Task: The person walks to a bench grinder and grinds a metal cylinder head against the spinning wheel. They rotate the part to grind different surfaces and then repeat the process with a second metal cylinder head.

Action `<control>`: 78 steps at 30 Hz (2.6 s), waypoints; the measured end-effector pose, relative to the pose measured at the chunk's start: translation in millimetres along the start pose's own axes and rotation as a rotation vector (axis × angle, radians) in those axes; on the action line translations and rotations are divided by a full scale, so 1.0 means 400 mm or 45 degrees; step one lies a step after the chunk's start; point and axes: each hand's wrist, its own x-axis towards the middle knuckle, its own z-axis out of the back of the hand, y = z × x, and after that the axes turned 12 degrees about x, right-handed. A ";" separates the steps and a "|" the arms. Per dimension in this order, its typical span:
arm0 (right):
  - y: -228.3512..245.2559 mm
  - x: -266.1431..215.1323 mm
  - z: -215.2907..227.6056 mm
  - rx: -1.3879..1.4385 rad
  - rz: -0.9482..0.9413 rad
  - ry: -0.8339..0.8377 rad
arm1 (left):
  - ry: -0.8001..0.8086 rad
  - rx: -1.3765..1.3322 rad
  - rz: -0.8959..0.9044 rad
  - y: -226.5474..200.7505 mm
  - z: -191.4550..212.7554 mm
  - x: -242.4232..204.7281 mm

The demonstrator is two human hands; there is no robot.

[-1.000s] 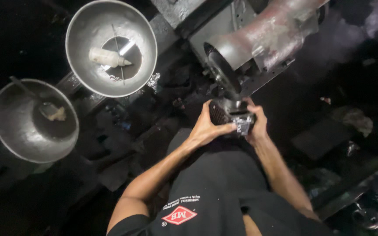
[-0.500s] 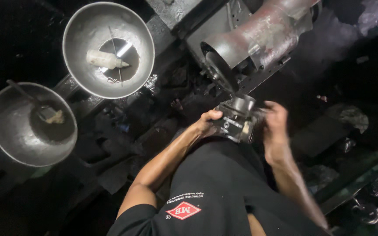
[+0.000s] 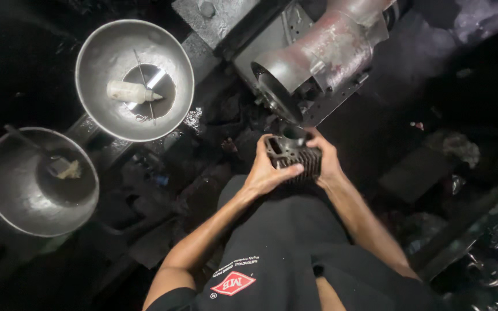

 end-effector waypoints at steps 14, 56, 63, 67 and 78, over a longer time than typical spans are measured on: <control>0.125 -0.146 -0.088 -0.361 0.156 -0.034 | 0.558 -1.062 0.325 0.122 -0.003 0.087; 0.036 -0.110 0.032 0.346 -0.042 0.018 | 0.329 0.213 -0.270 0.161 -0.002 0.031; -0.042 0.025 0.010 0.127 0.047 -0.058 | 0.056 -0.243 0.145 0.044 0.016 0.032; -0.014 0.074 -0.008 0.096 -0.048 -0.244 | 0.041 -0.335 0.262 0.034 0.025 0.059; 0.069 -0.282 -0.136 -0.354 0.564 -0.128 | 1.140 -1.350 0.205 0.172 -0.015 0.163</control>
